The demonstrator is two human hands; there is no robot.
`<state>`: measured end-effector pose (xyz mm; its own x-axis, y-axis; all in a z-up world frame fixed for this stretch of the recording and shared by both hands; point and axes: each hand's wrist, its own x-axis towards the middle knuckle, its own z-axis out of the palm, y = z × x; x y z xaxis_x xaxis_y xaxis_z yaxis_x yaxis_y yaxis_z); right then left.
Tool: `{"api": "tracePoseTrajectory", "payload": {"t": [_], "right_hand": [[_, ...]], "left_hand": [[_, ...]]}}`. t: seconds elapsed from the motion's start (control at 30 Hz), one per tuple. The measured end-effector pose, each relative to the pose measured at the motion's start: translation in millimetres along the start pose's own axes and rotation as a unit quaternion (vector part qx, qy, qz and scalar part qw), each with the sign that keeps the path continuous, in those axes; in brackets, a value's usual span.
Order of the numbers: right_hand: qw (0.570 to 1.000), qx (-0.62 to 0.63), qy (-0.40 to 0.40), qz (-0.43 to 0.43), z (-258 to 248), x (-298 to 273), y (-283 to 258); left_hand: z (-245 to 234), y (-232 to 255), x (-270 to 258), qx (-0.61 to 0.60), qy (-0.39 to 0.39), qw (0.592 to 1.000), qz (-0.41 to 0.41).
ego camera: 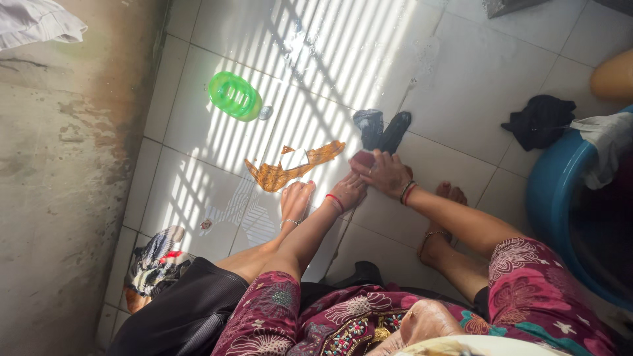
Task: The person hand washes clothes on the floor, applying soap to garments and scrubbing them with a brush and by hand.
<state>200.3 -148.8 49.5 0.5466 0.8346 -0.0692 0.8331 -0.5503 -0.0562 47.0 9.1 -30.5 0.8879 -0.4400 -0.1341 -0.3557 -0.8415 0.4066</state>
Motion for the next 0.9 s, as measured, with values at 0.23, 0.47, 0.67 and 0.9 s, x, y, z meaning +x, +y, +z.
{"api": "tracePoseTrajectory", "payload": {"t": [0.23,0.47,0.67,0.9], "right_hand": [[0.986,-0.052,0.081,0.133,-4.0,87.4,77.9],[0.999,-0.005,0.044,0.010,29.4,2.0,-15.1],[0.982,0.049,0.035,0.181,-18.5,126.6,129.0],[0.987,0.139,0.072,0.026,-24.5,14.3,27.1]], "left_hand": [[-7.1,-3.0,8.7,-0.013,0.068,0.998,0.013],[-14.3,0.9,7.1,-0.012,-0.087,0.996,-0.029],[-71.4,17.7,21.1,-0.051,0.058,0.996,-0.032],[-3.5,1.5,53.5,0.032,0.151,0.988,-0.002]]}}
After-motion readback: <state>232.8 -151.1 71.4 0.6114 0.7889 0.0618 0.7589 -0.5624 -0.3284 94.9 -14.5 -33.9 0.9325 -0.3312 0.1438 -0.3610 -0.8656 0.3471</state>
